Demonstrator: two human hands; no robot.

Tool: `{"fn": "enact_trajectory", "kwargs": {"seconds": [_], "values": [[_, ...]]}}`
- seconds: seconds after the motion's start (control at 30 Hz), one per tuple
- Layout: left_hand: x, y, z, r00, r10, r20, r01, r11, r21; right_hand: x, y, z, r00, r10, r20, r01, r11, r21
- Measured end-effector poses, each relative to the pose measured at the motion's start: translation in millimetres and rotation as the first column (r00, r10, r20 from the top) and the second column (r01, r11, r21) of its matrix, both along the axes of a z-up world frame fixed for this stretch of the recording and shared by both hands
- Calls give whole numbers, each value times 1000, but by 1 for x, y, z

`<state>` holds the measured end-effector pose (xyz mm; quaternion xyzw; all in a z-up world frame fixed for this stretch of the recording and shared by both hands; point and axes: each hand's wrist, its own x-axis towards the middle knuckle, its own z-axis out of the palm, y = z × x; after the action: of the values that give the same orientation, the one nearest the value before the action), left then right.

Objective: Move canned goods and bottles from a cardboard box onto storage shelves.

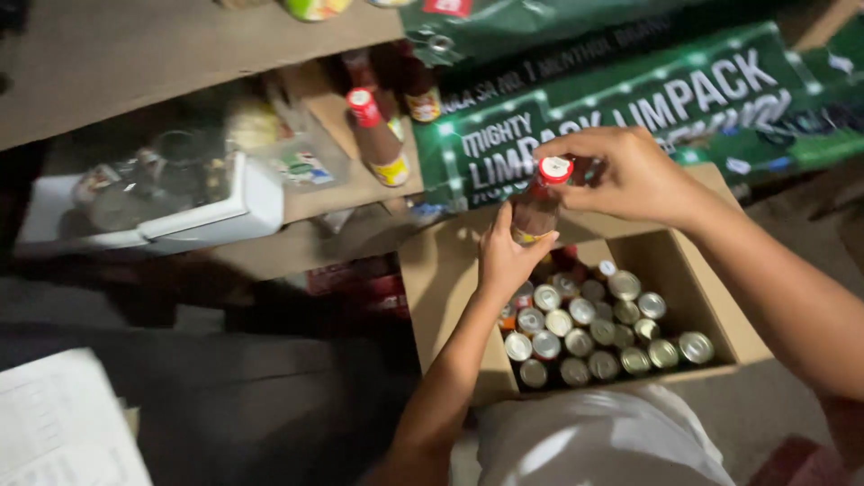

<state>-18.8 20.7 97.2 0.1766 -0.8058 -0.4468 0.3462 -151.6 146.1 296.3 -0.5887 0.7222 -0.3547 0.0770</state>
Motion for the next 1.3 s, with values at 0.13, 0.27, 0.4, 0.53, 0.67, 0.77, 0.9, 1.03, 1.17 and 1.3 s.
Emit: {"fn": "enact_trajectory", "kwargs": {"seconds": [0.13,0.27,0.4,0.53,0.67,0.77,0.9,1.03,1.17,1.3], "values": [[-20,-42,-13,994,45,-101,-40,998,50,3,1,-17,990,-85,114,93,994,-65],[-45,-94,-20,986,53,-159,-34,992,123,-5,29,-86,940,-118,320,147,987,-69],[-73,-148,-38,962,197,-188,-202,979,-8,-15,80,-193,878,-300,374,280,954,109],[-95,-182,-52,928,296,-227,-323,942,-89,5,121,-259,801,-489,344,404,867,291],[-110,-198,-60,925,320,-203,-336,940,-48,24,139,-284,731,-627,268,432,729,531],[-119,-208,-66,920,336,-203,-350,936,-36,35,143,-301,768,-493,410,369,863,346],[-125,-214,-62,900,395,-188,-404,915,-14,46,135,-302,571,-658,491,352,736,578],[-130,-222,-61,880,440,-178,-453,891,-37,39,148,-352,692,-451,564,293,889,352],[-134,-223,-60,875,445,-192,-459,887,-35,50,134,-337,548,-602,581,292,788,542],[-136,-223,-61,874,450,-182,-462,886,-29,60,131,-341,522,-614,593,251,774,581]]}}
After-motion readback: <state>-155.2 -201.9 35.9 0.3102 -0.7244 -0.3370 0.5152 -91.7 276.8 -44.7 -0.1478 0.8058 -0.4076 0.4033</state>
